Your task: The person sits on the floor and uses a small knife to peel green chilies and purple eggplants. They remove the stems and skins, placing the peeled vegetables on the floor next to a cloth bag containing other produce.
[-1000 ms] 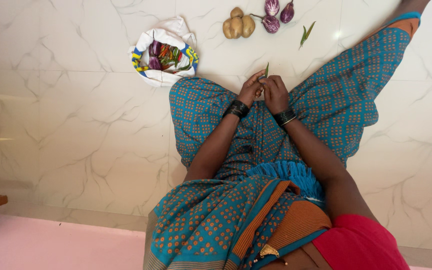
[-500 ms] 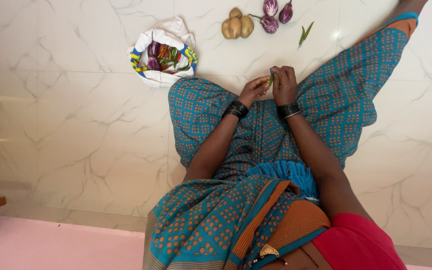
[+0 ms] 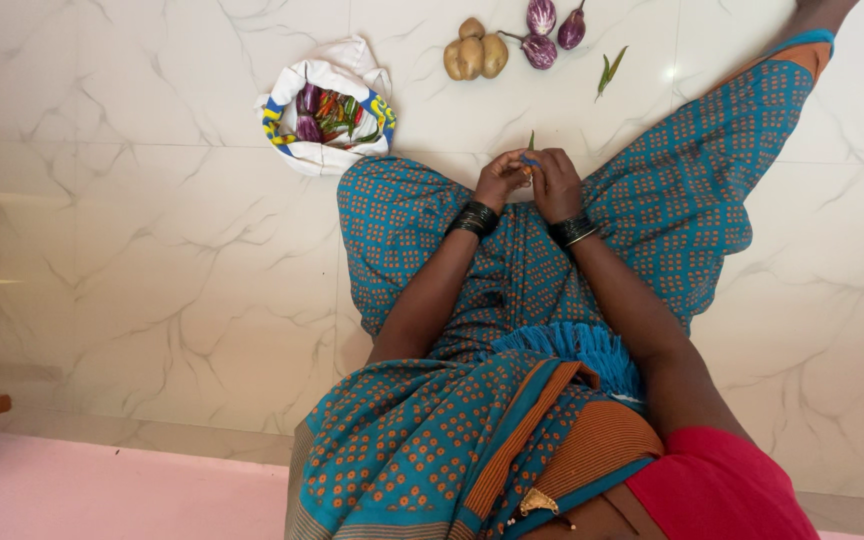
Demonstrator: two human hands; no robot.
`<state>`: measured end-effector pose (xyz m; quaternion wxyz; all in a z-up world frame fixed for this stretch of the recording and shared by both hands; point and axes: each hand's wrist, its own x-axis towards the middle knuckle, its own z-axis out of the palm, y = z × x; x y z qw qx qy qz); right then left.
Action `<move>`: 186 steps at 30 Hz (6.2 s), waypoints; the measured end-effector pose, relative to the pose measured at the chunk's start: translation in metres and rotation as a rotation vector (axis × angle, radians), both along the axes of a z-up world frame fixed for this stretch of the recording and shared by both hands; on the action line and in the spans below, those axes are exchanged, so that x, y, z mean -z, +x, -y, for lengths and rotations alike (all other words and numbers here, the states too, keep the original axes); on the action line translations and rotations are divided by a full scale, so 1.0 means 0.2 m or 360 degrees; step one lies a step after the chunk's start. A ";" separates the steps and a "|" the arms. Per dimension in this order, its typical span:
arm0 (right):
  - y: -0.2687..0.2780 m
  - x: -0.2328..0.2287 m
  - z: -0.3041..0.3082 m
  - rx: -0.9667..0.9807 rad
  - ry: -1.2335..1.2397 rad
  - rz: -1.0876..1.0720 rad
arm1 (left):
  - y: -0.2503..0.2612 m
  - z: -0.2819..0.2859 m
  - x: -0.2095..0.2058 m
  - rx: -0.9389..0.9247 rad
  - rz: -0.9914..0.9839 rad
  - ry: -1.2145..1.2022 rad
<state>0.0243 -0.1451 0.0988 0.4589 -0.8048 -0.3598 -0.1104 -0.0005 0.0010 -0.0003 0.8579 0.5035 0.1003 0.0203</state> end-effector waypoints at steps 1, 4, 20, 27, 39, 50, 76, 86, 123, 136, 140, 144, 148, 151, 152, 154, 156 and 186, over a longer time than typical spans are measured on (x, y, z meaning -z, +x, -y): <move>-0.01 0.00 0.00 -0.0011 0.0008 0.0002 | 0.00 -0.01 0.00 -0.0017 -0.0001 -0.0033; -0.01 0.00 0.00 0.0004 0.0029 0.0037 | -0.01 -0.02 0.00 0.0026 -0.0039 -0.0062; -0.04 0.00 -0.01 0.0007 -0.0017 -0.0014 | -0.01 -0.02 0.02 0.0011 -0.0022 -0.0055; 0.07 0.00 0.03 0.0233 0.0093 -0.0080 | 0.00 0.00 0.02 0.0177 0.0080 0.0115; 0.00 0.01 0.00 0.0124 -0.0009 0.0009 | -0.01 -0.03 0.02 0.0093 0.0030 0.0105; -0.04 -0.01 -0.01 0.0045 0.0083 -0.0076 | -0.02 -0.03 0.03 0.0143 -0.0019 -0.0150; 0.10 0.30 0.01 0.0445 0.0154 -0.1011 | 0.01 0.05 -0.01 -0.0083 0.0031 0.0350; 0.83 0.40 0.22 0.1141 -0.0255 -0.0478 | 0.00 0.04 -0.02 -0.0007 -0.0163 0.0443; 0.58 0.29 0.58 0.0337 0.0582 -0.0914 | -0.07 -1.43 -0.25 -0.1158 -0.0937 0.2142; 0.56 0.33 0.58 0.0433 0.0243 -0.0638 | 0.11 -1.46 -0.20 -0.0311 -0.1792 0.2229; 0.55 0.34 0.56 0.0498 0.0239 -0.0721 | 0.09 -1.46 -0.21 -0.0190 -0.1721 0.2355; 0.53 0.33 0.55 0.0507 0.0168 -0.0662 | 0.05 -1.42 -0.26 -0.0375 -0.1690 0.2365; 0.51 0.30 0.54 0.0578 -0.0009 -0.0484 | 0.05 -1.41 -0.29 -0.0753 -0.1692 0.2227; 0.51 0.27 0.52 0.0556 0.0038 -0.0552 | 0.02 -1.40 -0.31 -0.1023 -0.1620 0.2304; 0.51 0.27 0.52 0.0554 0.0046 -0.0543 | 0.01 -1.39 -0.32 -0.1207 -0.1504 0.2420; 0.50 0.26 0.52 0.0553 0.0062 -0.0524 | -0.02 -1.37 -0.34 -0.1573 -0.1245 0.2633; 0.49 0.26 0.52 0.0555 0.0053 -0.0481 | -0.04 -1.34 -0.36 -0.1898 -0.0953 0.2537; 0.02 -0.09 0.10 0.0005 0.0052 -0.0125 | 0.01 0.09 0.02 -0.0421 -0.0364 -0.0330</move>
